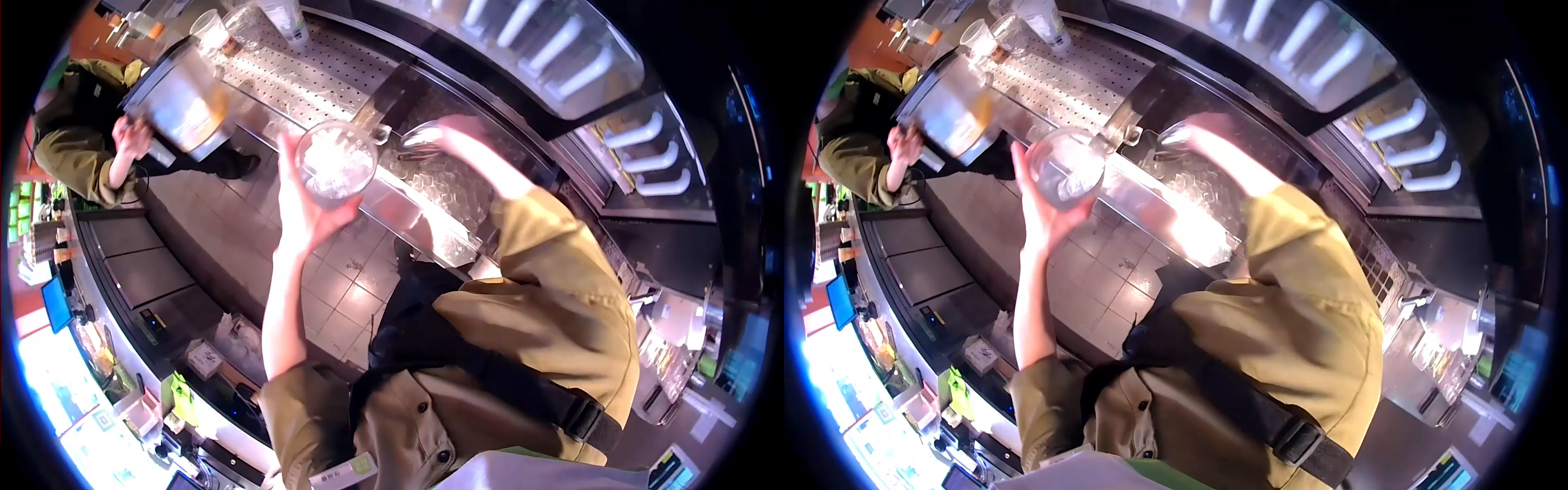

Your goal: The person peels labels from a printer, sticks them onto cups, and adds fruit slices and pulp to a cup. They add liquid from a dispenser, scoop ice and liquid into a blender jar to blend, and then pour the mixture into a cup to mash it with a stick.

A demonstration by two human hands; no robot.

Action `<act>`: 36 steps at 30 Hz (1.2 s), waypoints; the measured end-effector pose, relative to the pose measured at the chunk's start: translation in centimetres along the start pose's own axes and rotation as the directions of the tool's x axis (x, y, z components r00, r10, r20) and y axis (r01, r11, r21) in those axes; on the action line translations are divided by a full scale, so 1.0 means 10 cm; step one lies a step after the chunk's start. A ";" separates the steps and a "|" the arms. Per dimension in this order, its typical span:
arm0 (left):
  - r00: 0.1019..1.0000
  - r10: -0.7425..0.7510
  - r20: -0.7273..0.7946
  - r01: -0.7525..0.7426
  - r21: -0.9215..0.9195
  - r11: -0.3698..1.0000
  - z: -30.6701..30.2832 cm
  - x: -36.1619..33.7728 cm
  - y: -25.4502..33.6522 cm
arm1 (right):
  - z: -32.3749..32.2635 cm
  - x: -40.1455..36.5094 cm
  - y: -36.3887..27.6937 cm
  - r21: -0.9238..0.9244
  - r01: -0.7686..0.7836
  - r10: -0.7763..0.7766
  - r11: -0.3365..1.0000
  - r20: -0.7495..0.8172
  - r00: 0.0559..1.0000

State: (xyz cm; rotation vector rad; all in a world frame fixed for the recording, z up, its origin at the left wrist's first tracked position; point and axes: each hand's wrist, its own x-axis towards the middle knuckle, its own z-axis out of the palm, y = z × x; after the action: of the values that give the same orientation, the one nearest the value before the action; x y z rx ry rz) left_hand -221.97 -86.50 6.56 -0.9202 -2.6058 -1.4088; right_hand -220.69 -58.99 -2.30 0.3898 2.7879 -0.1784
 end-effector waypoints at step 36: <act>0.947 0.286 0.148 -0.150 -0.585 0.797 5.29 -6.08 5.99 | 3.24 -10.48 8.15 0.361 -0.641 0.708 0.678 -0.558 0.434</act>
State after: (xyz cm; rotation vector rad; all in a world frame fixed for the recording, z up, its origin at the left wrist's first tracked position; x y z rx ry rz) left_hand -128.54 -50.09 2.08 -1.4726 -2.1143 -2.1701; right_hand -92.24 -12.37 -4.70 1.9168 2.9574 0.0453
